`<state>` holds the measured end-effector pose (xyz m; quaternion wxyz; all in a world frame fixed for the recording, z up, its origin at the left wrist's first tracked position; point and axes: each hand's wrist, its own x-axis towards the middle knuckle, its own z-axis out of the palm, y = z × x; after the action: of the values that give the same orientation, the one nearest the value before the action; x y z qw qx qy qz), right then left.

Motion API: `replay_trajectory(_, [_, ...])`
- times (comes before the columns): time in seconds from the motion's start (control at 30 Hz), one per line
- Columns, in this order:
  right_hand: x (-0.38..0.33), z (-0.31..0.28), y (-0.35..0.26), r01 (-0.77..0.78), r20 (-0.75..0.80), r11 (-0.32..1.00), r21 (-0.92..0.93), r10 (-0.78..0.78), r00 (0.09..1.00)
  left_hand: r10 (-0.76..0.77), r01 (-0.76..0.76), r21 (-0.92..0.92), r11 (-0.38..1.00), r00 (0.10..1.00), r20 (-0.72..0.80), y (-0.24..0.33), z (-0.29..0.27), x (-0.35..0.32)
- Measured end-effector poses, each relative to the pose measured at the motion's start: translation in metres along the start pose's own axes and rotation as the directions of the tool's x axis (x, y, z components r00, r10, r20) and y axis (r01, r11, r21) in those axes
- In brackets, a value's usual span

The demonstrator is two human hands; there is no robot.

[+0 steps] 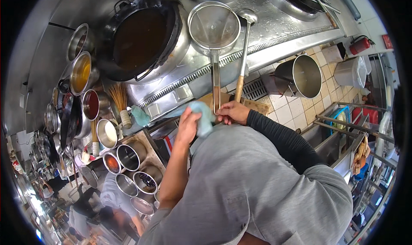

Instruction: The person scoops liquid with a ladle, wipes the handles of skimmers with a cloth, strains oil from a wok using a skimmer, and holds the edge of the wok.

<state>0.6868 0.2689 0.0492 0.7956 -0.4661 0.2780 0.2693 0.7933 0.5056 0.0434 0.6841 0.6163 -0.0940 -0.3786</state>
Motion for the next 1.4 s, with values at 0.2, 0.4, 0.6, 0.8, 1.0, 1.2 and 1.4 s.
replay_trajectory(0.2, [0.013, 0.002, 0.013, 0.052, -0.017, 0.98, -0.19, -0.057, 0.998, -0.213, 0.182, 0.169, 0.969, 0.96, 0.184, 0.042, 0.041, 0.034])
replay_trajectory(0.4, [0.015, 0.009, 0.013, 0.072, 0.004, 0.996, -0.053, -0.072, 0.997, -0.067, 0.019, 0.787, 0.616, 0.997, 0.028, 0.058, 0.085, 0.056])
replay_trajectory(0.6, [0.015, 0.013, 0.013, 0.08, -0.059, 0.996, -0.035, -0.082, 0.995, -0.011, 0.085, 0.826, 0.557, 0.995, -0.095, 0.045, 0.085, 0.082])
replay_trajectory(0.8, [0.013, 0.01, 0.015, 0.079, -0.085, 0.997, 0.0, -0.079, 0.993, -0.085, 0.088, 0.917, 0.389, 0.995, -0.06, 0.033, 0.079, 0.1])
replay_trajectory(1.0, [0.018, 0.012, 0.018, 0.074, -0.075, 0.997, 0.012, -0.073, 0.994, -0.031, -0.006, 0.931, 0.364, 0.999, 0.018, 0.018, 0.067, 0.106])
replay_trajectory(1.2, [0.007, 0.009, 0.012, 0.077, -0.065, 0.997, 0.027, -0.075, 0.995, 0.018, 0.003, 0.878, 0.479, 1.0, -0.014, -0.007, 0.062, 0.114])
replay_trajectory(1.4, [0.017, 0.009, 0.018, 0.066, -0.095, 0.996, -0.054, -0.071, 0.993, -0.162, 0.195, 0.164, 0.967, 0.967, -0.197, -0.054, 0.036, 0.106])
